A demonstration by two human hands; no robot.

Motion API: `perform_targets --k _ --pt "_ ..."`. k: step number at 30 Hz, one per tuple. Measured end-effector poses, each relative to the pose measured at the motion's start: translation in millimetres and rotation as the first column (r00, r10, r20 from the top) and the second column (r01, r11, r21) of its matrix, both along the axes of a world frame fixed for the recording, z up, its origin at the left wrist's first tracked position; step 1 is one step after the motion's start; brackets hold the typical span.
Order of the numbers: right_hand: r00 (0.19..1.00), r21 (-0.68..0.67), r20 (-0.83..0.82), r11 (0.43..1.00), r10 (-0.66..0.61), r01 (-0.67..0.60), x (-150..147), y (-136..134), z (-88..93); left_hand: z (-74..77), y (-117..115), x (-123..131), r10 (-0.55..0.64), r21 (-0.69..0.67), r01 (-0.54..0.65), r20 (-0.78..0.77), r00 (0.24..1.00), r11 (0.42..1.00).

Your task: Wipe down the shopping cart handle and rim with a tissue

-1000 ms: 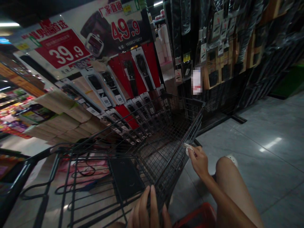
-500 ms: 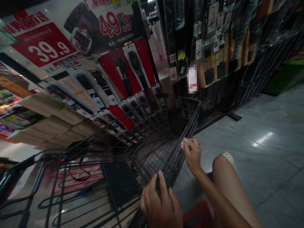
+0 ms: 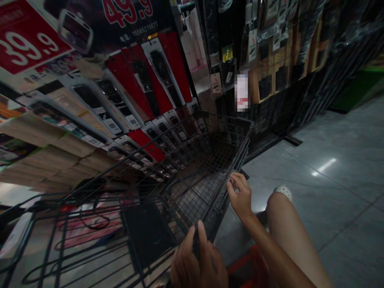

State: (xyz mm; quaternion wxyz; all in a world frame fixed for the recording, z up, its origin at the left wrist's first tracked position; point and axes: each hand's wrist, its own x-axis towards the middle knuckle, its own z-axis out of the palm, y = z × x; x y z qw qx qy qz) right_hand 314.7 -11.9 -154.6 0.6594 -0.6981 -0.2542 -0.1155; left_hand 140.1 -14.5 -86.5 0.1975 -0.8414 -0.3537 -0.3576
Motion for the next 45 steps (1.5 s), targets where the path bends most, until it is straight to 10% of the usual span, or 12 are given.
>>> perform_targets --k 10,22,31,45 --pt "1.0 0.001 -0.006 1.0 -0.011 0.011 10 2 -47.0 1.2 2 0 -0.025 0.001 0.025 0.027 0.999 1.0" --pt "0.969 0.017 -0.185 0.985 -0.166 0.172 -4 -14 -53.7 -0.1 0 -3 -0.04 0.026 0.04 0.028 0.999 0.999" --pt "0.984 0.054 -0.151 0.993 -0.097 0.106 17 0 0.5 1.5 2 0 -0.043 0.05 0.042 0.02 0.999 0.998" --pt "0.993 -0.06 0.076 0.994 -0.089 0.094 35 6 -48.0 1.6 5 4 -0.023 0.08 0.021 0.019 1.0 0.997"
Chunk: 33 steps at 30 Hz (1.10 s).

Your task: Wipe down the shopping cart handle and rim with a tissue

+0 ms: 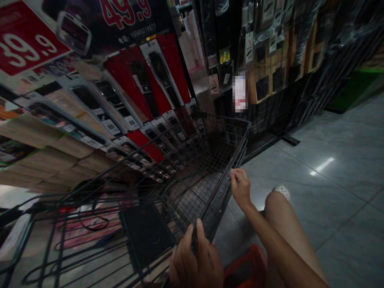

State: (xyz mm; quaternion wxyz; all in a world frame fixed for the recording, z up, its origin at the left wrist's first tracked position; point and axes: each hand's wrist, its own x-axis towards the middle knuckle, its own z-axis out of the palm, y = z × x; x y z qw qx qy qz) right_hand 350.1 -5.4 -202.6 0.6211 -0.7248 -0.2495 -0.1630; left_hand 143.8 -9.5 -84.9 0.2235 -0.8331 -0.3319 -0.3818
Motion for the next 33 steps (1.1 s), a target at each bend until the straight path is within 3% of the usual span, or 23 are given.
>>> perform_targets --k 7,15,21,25,27,33 --pt "1.0 0.001 -0.006 1.0 -0.021 0.021 -6 -4 -0.6 1.2 -3 -4 -0.016 0.001 0.016 -0.037 0.999 1.0" --pt "0.943 0.025 -0.33 0.998 -0.043 0.054 -31 -19 14.6 -3.7 -2 -10 -0.055 -0.007 0.055 -0.024 0.998 0.998" --pt "0.761 0.271 -0.624 0.963 0.175 0.001 -34 -12 55.4 -1.5 -2 -9 -0.053 -0.033 0.052 -0.028 0.998 0.998" --pt "0.472 0.519 -0.76 0.854 0.446 0.029 -28 -12 84.6 -0.3 -3 -8 -0.04 -0.038 0.038 -0.036 0.999 0.999" --pt "0.37 0.596 -0.763 0.799 0.531 0.082 -28 -14 92.1 -0.8 -4 -8 -0.03 -0.031 0.028 -0.037 0.999 0.999" --pt "0.399 0.621 -0.756 0.76 0.518 0.19 -40 -18 95.9 -3.1 -3 -9 -0.037 -0.024 0.036 -0.027 0.999 0.999"
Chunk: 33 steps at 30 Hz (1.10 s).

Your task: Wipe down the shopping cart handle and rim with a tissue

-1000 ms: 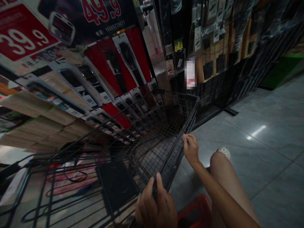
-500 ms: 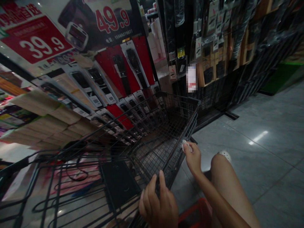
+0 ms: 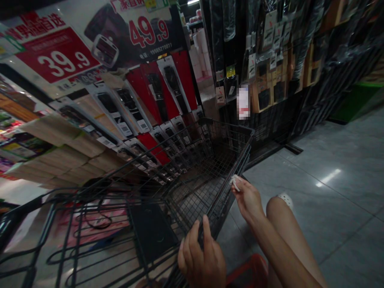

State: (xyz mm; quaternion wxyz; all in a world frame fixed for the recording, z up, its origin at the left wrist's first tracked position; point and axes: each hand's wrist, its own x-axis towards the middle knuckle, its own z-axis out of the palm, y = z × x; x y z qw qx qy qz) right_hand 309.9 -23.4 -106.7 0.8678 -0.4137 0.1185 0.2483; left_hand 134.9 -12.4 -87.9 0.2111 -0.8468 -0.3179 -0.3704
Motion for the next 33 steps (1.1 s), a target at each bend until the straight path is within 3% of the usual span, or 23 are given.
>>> perform_targets --k 7,13,24,33 --pt "0.973 -0.069 0.154 0.981 -0.169 0.182 1 -8 -8.8 -3.7 1 -1 0.025 -0.004 -0.025 0.023 0.999 1.0" --pt "0.996 -0.132 0.087 0.991 0.019 -0.007 -11 4 -23.8 -1.9 4 -2 -0.006 0.049 0.008 -0.031 1.0 0.999" --pt "0.999 -0.015 -0.049 1.0 0.006 -0.006 -33 3 1.3 -0.9 2 -4 -0.01 0.05 0.012 -0.025 1.0 0.999" --pt "0.997 -0.058 0.065 0.998 -0.031 0.034 -40 -10 13.1 -3.0 -4 -4 0.018 -0.015 -0.018 0.024 1.0 1.0"
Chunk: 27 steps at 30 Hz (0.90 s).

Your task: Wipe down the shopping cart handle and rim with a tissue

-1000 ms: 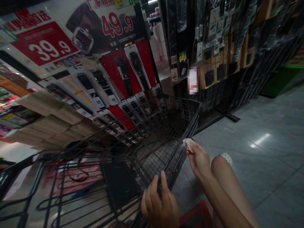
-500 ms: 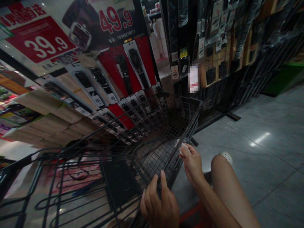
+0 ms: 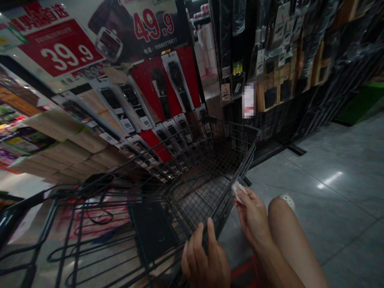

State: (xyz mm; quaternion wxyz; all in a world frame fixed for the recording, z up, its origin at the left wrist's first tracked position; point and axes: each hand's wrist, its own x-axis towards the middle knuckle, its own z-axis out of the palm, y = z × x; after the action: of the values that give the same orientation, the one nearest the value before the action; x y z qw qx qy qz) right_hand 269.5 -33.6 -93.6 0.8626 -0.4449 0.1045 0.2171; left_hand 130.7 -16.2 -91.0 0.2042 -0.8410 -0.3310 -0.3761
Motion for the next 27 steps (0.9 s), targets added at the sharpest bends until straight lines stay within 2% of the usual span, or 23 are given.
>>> perform_targets --k 4,8,13,17,20,24,27 --pt "0.996 -0.147 0.083 0.988 -0.027 0.039 -6 1 -11.3 0.7 0 1 0.001 -0.017 0.0 0.02 1.0 1.0" --pt "0.98 -0.319 0.18 0.948 0.087 -0.025 -18 8 -31.4 0.2 0 2 -0.009 -0.033 0.01 0.03 1.0 0.999" --pt "0.972 -0.396 0.201 0.917 0.125 -0.036 -16 10 -52.0 0.1 2 2 0.005 -0.014 -0.005 0.004 1.0 1.0" --pt "0.978 -0.368 0.103 0.921 0.179 -0.13 -17 6 -62.4 -0.5 4 3 0.009 0.005 -0.009 0.006 1.0 1.0" --pt "0.976 -0.299 0.04 0.935 0.214 -0.192 -25 4 -62.3 -2.1 4 4 0.004 -0.014 -0.004 0.025 1.0 1.0" --pt "0.981 -0.223 0.014 0.957 0.193 -0.185 -34 6 -51.4 -0.7 2 2 -0.056 -0.087 0.06 0.041 0.998 0.994" --pt "0.981 -0.164 0.02 0.969 0.192 -0.187 -38 8 -38.3 10.4 4 -8 -0.136 -0.118 0.144 0.072 0.988 0.983"
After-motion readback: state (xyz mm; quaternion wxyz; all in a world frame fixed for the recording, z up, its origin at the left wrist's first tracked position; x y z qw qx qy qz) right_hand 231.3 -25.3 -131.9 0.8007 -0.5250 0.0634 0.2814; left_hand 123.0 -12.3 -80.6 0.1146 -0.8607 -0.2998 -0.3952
